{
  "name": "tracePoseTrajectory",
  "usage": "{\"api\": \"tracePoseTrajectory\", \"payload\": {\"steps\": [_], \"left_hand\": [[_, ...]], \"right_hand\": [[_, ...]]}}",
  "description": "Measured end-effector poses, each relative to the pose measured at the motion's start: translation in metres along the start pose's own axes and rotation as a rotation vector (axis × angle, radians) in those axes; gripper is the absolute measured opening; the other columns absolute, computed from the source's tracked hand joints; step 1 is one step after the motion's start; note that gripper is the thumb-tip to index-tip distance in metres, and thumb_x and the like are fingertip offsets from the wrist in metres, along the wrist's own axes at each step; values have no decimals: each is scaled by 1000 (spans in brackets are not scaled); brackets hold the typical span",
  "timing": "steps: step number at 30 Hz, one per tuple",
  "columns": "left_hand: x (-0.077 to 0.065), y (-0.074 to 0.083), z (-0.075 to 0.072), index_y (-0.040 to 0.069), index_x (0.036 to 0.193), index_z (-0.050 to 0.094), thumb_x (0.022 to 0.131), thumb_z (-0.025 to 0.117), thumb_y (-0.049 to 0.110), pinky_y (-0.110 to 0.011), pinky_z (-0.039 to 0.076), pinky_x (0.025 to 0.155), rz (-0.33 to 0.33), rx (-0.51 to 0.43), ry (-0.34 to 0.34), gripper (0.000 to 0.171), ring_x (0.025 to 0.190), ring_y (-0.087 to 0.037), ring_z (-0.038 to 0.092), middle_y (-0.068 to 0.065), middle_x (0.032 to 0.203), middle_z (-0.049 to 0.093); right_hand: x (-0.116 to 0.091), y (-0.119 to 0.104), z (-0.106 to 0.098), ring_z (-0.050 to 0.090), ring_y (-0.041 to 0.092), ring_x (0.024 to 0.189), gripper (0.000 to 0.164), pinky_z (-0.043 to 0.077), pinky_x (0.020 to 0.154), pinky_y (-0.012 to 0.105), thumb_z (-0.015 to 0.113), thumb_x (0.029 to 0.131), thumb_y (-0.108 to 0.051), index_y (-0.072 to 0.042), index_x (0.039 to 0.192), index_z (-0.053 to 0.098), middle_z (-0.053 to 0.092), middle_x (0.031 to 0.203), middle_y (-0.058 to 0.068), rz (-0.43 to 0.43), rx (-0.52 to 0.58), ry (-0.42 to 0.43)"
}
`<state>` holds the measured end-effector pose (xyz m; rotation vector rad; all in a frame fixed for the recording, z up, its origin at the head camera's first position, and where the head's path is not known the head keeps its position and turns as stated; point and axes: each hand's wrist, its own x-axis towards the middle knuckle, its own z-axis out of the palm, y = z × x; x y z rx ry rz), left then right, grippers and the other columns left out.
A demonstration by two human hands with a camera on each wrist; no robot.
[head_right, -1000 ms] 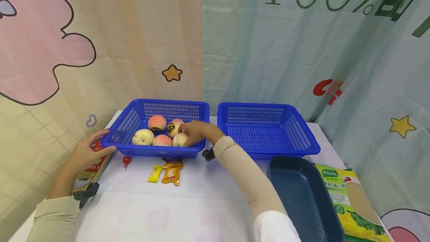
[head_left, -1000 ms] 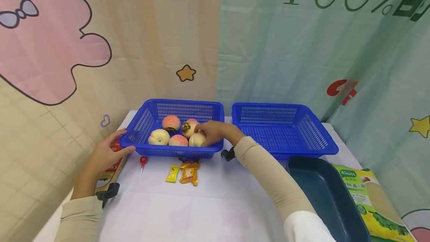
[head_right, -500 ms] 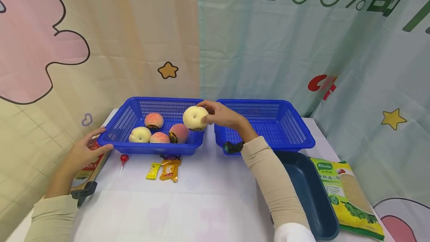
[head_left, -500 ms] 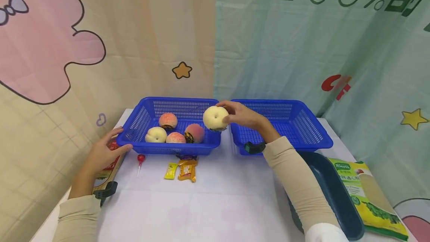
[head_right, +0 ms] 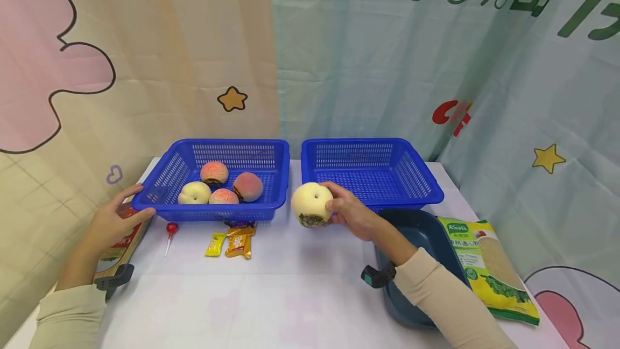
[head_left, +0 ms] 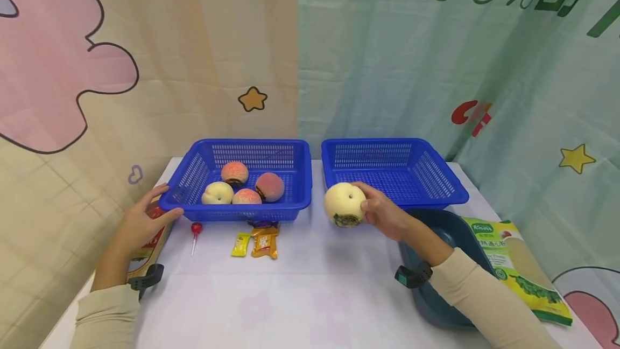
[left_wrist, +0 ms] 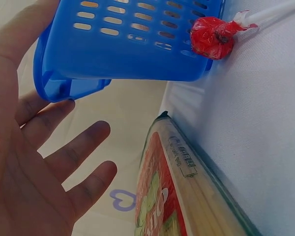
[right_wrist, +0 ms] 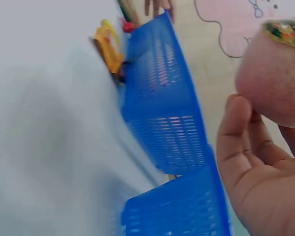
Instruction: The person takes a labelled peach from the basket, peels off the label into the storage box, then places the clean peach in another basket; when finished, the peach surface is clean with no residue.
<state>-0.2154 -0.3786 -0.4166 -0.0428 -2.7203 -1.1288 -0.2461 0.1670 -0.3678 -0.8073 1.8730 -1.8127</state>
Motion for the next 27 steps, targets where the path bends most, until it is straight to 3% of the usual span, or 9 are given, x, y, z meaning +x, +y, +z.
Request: {"api": "tracePoseTrajectory", "payload": {"steps": [4,8,13,21,27], "left_hand": [[-2,1,-1,10,160,27,95,71,42,-77,38,92,3,-11,2,84,127,-63,41,-34,155,30],[-3,2,-1,9,159,28,96,71,39,-75,40,93,15,-22,8,83,126,-63,42,-35,154,31],[-2,3,1,8,159,29,96,71,39,-72,42,94,23,-31,12,82,125,-62,45,-36,152,34],[-3,2,2,9,160,27,96,71,40,-74,41,92,17,-28,5,83,125,-62,44,-36,153,33],[-3,1,3,9,160,27,96,70,39,-73,42,93,28,-37,15,82,125,-62,45,-35,153,33]], "right_hand": [[-16,15,12,50,37,117,61,52,92,49,55,88,-28,0,141,44,49,135,19,146,-157,-79],[-19,28,26,53,31,111,52,54,86,42,62,87,-26,-9,135,53,56,125,11,258,-351,-160],[-16,31,34,56,25,102,46,54,78,37,68,83,-27,-17,127,59,60,112,5,332,-533,-153],[-12,33,34,58,18,87,47,53,71,34,74,77,-25,-13,121,64,62,99,-2,274,-785,-136],[-7,38,43,62,18,100,66,54,85,35,82,82,-32,-6,135,53,62,123,6,171,-794,-63]]}}
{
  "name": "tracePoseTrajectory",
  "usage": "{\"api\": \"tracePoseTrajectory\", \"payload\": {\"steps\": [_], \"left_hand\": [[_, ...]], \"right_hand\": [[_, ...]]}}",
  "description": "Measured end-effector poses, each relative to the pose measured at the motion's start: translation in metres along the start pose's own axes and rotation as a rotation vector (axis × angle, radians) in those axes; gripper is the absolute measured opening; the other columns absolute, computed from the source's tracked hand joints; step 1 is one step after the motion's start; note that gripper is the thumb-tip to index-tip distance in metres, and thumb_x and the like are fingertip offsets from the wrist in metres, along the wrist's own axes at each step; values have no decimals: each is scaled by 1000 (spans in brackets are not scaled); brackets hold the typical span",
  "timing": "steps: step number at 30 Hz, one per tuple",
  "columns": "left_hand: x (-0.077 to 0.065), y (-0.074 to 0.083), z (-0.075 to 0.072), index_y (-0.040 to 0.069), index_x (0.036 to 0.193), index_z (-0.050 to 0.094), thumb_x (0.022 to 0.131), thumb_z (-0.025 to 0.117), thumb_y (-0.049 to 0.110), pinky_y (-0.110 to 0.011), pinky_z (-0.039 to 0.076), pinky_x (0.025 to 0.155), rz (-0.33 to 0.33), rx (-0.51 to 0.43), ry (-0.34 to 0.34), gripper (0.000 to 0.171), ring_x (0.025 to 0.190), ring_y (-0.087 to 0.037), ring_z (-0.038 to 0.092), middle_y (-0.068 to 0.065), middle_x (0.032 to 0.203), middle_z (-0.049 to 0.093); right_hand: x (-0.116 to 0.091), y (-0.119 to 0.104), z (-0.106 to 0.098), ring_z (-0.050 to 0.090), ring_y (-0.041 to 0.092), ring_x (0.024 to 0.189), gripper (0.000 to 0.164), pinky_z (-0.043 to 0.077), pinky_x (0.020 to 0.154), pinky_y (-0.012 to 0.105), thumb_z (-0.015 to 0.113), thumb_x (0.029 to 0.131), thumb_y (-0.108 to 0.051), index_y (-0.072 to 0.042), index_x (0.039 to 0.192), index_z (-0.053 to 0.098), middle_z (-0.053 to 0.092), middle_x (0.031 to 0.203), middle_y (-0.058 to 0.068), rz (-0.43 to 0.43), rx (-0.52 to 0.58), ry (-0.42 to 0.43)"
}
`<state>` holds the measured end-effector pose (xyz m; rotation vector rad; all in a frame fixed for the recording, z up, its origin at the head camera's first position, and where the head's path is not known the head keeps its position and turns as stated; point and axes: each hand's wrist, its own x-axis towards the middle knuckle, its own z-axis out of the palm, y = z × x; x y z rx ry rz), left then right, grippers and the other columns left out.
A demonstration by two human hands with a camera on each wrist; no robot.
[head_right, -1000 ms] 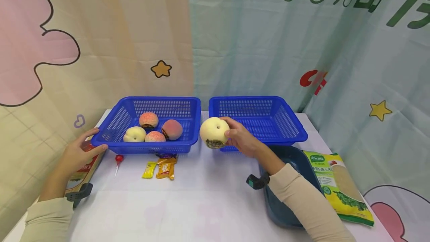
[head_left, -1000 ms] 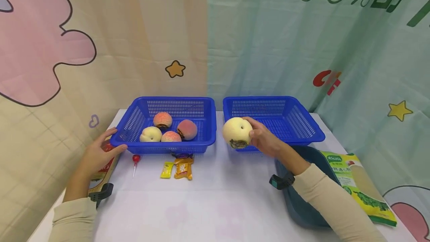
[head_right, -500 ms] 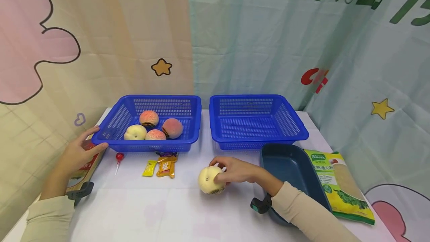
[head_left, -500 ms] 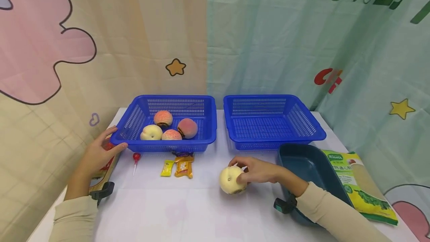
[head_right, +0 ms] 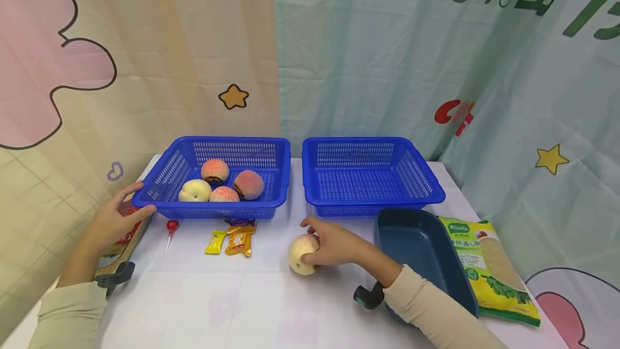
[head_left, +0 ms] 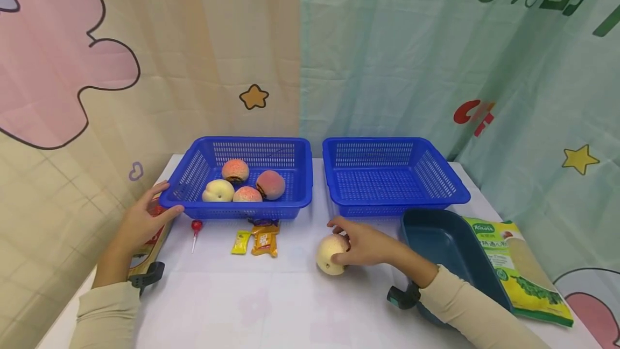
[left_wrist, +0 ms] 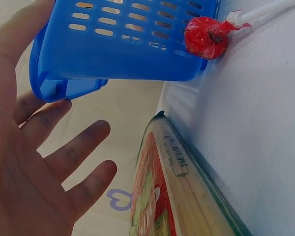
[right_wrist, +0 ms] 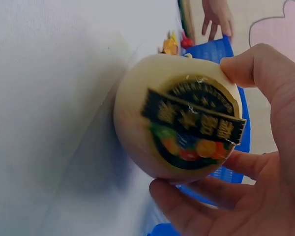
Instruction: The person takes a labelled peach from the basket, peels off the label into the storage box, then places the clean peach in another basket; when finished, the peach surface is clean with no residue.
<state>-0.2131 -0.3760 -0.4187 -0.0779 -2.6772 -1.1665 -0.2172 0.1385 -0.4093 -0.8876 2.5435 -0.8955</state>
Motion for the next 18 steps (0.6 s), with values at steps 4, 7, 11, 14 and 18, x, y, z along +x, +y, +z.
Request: {"api": "tracePoseTrajectory", "payload": {"steps": [4,7,11,14,18], "left_hand": [[1,0,0,9,160,27,96,70,39,-73,42,92,-3,10,-4,82,125,-62,45,-35,153,33],[1,0,0,9,160,26,96,70,40,-73,42,92,-3,11,-8,83,125,-62,44,-35,154,32],[4,0,1,10,160,25,96,70,39,-74,40,93,5,-15,-15,83,127,-62,42,-33,156,29],[3,-1,0,9,160,25,97,70,36,-74,39,94,6,-28,-13,83,127,-63,40,-33,157,27],[2,-2,1,7,160,25,97,70,36,-70,43,93,9,-12,-11,82,126,-62,43,-34,156,29]], "right_hand": [[1,-4,7,58,18,110,59,53,91,33,84,83,-29,-8,127,52,57,125,4,-113,11,23],[2,-6,12,54,15,111,58,51,95,31,85,83,-28,-13,128,51,54,124,-1,-197,-25,11],[3,-6,19,48,13,119,70,46,102,32,87,81,-25,-18,139,48,48,134,-1,-253,-61,-16],[6,-6,24,47,12,121,74,44,104,31,87,80,-23,-21,142,46,44,137,0,-260,-80,-25],[10,-8,26,50,11,117,73,45,103,30,85,77,-22,-21,141,50,47,133,-1,-263,-134,-13]]}}
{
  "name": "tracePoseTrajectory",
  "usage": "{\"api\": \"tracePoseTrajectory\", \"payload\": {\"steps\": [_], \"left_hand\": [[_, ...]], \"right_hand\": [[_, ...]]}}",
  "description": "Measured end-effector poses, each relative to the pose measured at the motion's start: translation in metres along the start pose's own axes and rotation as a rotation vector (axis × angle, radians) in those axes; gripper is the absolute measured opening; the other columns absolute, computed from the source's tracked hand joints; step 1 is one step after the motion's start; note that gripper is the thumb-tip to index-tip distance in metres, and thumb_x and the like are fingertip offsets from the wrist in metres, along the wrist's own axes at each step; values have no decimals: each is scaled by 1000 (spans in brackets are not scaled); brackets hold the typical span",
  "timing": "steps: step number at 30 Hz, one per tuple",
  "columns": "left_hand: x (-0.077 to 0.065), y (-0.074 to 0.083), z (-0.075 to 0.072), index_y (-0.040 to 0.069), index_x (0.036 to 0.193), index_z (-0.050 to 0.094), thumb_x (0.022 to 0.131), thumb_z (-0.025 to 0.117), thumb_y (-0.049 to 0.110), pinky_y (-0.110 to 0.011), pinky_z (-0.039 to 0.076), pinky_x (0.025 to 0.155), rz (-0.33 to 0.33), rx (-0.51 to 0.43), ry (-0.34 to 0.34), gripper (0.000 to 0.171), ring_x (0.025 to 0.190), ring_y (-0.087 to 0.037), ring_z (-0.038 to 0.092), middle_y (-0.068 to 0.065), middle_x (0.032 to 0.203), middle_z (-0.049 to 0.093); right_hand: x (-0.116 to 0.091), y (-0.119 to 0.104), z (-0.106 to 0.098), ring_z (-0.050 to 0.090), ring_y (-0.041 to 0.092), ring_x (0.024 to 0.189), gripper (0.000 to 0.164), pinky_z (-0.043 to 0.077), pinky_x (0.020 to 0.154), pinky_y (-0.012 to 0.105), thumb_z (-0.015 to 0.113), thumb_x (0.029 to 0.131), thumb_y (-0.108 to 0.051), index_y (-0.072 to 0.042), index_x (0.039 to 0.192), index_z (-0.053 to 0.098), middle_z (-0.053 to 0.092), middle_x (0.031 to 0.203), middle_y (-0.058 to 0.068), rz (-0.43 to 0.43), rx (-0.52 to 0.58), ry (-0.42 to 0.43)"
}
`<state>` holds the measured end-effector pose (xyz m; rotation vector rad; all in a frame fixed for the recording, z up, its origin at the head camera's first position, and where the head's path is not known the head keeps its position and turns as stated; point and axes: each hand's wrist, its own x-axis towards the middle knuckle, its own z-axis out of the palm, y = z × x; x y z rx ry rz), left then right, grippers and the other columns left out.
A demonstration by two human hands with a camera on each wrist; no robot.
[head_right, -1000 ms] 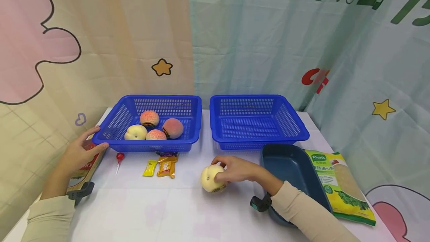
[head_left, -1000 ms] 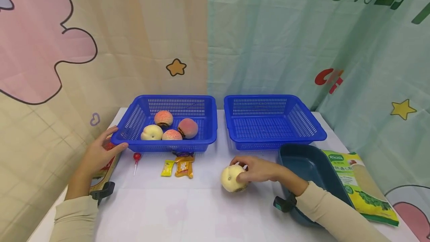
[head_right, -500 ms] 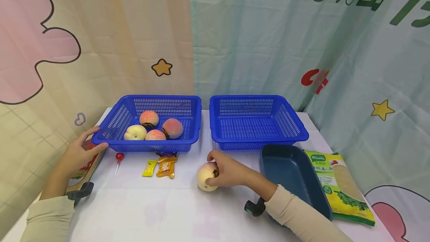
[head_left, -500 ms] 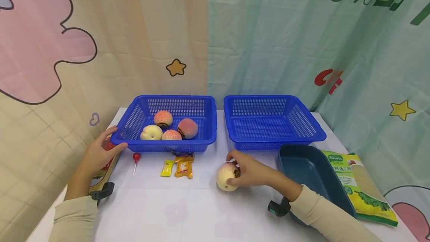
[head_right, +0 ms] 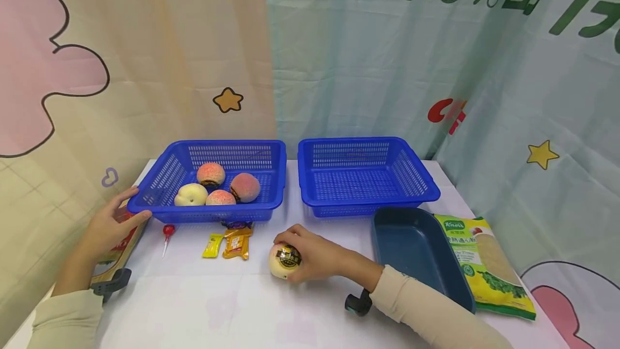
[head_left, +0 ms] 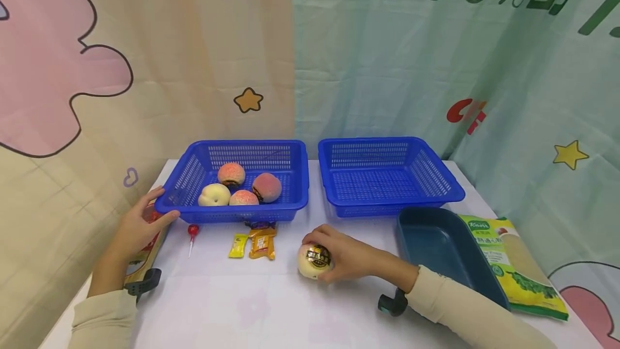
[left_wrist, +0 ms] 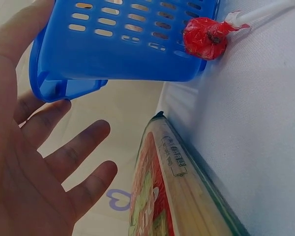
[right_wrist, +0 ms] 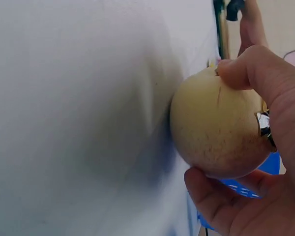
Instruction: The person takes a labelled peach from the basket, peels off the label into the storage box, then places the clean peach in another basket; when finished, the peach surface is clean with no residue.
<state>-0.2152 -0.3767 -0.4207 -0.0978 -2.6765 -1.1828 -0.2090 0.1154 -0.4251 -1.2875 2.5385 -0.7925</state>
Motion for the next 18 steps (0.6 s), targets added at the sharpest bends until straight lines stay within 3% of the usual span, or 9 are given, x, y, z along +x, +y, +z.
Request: {"api": "tracePoseTrajectory", "payload": {"steps": [2,4,7,9,12,14,16,18], "left_hand": [[-1,-1,-1,7,160,27,97,71,36,-54,53,92,2,9,5,82,125,-61,45,-33,156,31],[-1,-1,-2,7,159,28,97,71,35,-31,56,86,9,1,7,81,125,-60,47,-32,156,31],[0,-2,-1,7,159,29,96,72,33,-6,43,74,19,-12,11,80,124,-59,48,-31,156,32],[0,-2,-1,8,159,29,96,72,33,-3,41,73,18,-23,15,80,124,-60,47,-32,156,31],[0,-2,0,10,159,28,96,71,33,-8,46,76,21,-19,27,80,123,-59,49,-33,154,34],[0,-1,2,9,159,28,95,73,32,-27,50,95,48,-5,66,81,128,-59,43,-33,155,32],[0,4,5,7,157,31,92,77,30,-54,38,110,106,25,129,83,136,-57,34,-31,157,29],[0,14,11,2,151,41,85,82,25,-71,22,111,227,43,234,81,138,-55,29,-30,155,32]], "right_hand": [[2,0,-2,52,11,113,73,47,100,29,85,75,-22,-19,140,52,49,131,-1,7,-36,3],[0,1,-6,54,11,109,74,49,97,29,85,74,-22,-16,140,53,51,128,-1,25,-62,9],[-4,2,-13,55,11,104,76,51,92,31,86,73,-21,-11,140,53,54,124,-1,47,-81,21],[-5,3,-16,56,11,103,77,51,91,31,87,72,-22,-10,140,52,55,121,-2,51,-86,21],[-6,5,-19,55,10,103,76,50,91,31,88,74,-25,-10,139,53,56,120,-4,45,-94,8],[-6,4,-20,54,9,105,73,50,92,31,88,75,-27,-13,138,53,56,122,-5,37,-92,-4],[-6,4,-20,54,9,108,71,50,93,31,88,77,-29,-16,138,54,56,125,-6,30,-97,-12],[-6,2,-21,54,9,110,71,51,93,32,88,77,-31,-19,138,54,56,128,-6,30,-115,-17]]}}
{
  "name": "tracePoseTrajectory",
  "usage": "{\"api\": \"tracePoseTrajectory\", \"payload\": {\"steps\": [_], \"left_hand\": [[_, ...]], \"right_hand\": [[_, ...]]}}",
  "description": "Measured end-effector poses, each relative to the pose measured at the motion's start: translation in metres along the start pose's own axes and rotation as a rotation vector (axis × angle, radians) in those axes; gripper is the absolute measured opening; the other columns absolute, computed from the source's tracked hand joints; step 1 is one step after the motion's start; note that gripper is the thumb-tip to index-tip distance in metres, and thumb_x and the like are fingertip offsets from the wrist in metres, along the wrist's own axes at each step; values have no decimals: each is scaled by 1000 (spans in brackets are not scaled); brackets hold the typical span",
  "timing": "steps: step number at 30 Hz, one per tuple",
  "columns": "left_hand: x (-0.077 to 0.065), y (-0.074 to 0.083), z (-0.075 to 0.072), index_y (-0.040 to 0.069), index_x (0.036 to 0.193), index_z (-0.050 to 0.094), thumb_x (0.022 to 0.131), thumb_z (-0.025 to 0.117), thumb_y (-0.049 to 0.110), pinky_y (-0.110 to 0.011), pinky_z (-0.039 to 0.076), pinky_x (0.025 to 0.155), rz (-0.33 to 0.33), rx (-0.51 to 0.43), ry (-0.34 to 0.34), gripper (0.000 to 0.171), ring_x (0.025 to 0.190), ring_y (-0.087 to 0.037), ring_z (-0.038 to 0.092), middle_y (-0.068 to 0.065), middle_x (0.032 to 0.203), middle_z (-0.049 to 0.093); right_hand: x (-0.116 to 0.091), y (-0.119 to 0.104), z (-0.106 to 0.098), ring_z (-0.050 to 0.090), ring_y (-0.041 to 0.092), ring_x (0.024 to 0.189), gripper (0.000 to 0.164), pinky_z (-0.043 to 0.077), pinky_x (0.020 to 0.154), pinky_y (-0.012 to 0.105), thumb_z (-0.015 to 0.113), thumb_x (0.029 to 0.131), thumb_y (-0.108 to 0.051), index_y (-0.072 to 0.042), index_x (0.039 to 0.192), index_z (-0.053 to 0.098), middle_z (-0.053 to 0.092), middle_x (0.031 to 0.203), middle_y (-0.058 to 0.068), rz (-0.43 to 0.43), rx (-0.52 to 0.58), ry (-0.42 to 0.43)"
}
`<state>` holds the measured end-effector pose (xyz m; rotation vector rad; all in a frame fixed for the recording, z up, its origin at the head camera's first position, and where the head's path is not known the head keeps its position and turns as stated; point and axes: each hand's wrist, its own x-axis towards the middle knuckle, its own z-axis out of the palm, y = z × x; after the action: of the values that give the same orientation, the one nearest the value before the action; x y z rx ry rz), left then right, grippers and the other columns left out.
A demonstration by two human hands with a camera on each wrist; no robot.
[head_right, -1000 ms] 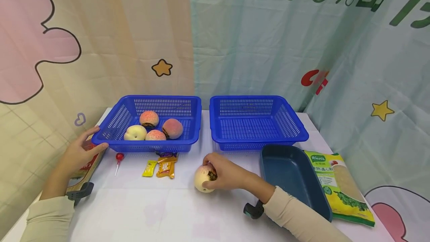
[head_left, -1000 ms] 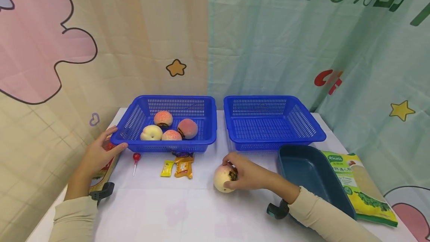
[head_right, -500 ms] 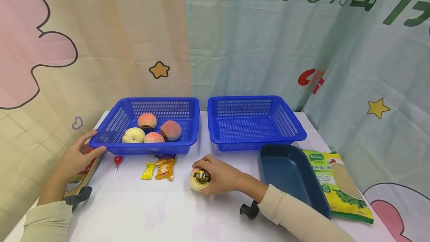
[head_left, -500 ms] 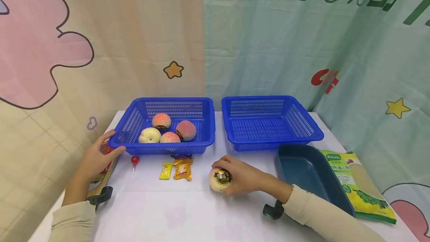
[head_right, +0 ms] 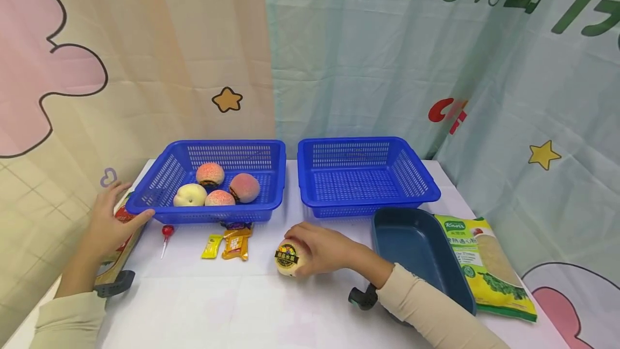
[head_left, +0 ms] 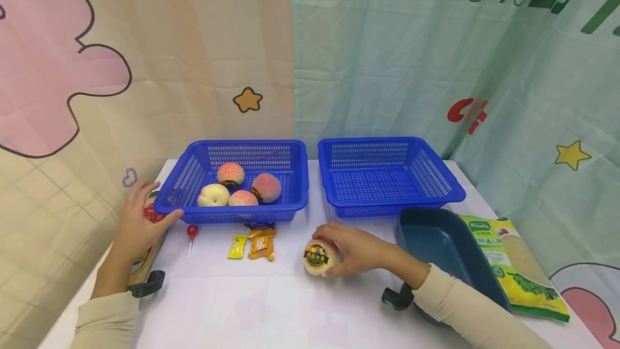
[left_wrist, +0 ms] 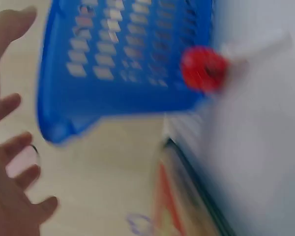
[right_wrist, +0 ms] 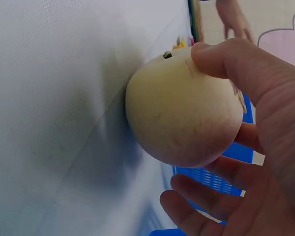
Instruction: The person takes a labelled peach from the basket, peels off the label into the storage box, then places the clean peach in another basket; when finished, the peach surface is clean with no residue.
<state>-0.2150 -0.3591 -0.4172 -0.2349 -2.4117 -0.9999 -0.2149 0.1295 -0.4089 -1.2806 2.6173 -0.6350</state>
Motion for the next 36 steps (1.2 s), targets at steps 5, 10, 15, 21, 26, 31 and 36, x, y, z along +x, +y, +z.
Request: {"api": "tracePoseTrajectory", "payload": {"steps": [5,10,15,21,26,31,36], "left_hand": [[3,60,22,1,128,63,69,87,6,-36,37,111,366,-74,88,65,127,-24,52,-17,130,62],[-15,118,78,10,136,59,77,89,21,-37,53,94,392,-202,-398,67,112,-21,62,-2,127,65],[-41,147,144,18,156,37,80,85,47,-50,43,108,240,-124,-768,94,136,-27,46,-1,154,42],[-43,161,187,18,156,36,78,88,39,-44,40,111,244,-184,-765,96,136,-18,46,1,151,46],[-41,162,199,15,150,44,77,90,31,-35,46,104,245,-314,-733,87,123,-13,54,3,142,54],[-42,160,206,12,149,44,77,91,26,-33,47,103,254,-389,-718,87,125,-14,51,1,142,53],[-45,162,209,14,150,43,77,91,31,-36,46,104,246,-408,-722,90,124,-14,51,0,139,51]], "right_hand": [[-1,-4,-3,53,11,115,72,51,94,33,88,76,-37,-20,138,56,52,134,-3,11,-52,5],[4,-9,-6,53,10,100,48,51,81,28,82,86,-35,-19,128,65,56,117,-6,-21,-51,63],[8,-12,-7,53,8,92,27,51,79,25,77,91,-25,-18,117,71,57,106,-9,-38,-29,73],[3,-9,-17,59,15,100,28,54,86,35,76,91,-13,-9,118,69,62,111,-2,-66,80,41],[1,-4,-19,64,16,95,11,54,73,25,72,94,-8,-8,104,70,67,100,-4,-12,113,98],[1,-2,-20,61,14,83,9,54,66,24,75,91,-6,-12,91,69,63,87,-8,66,139,124],[1,-4,-22,58,16,74,12,53,61,25,75,90,-3,-11,86,68,62,78,-7,158,221,99]]}}
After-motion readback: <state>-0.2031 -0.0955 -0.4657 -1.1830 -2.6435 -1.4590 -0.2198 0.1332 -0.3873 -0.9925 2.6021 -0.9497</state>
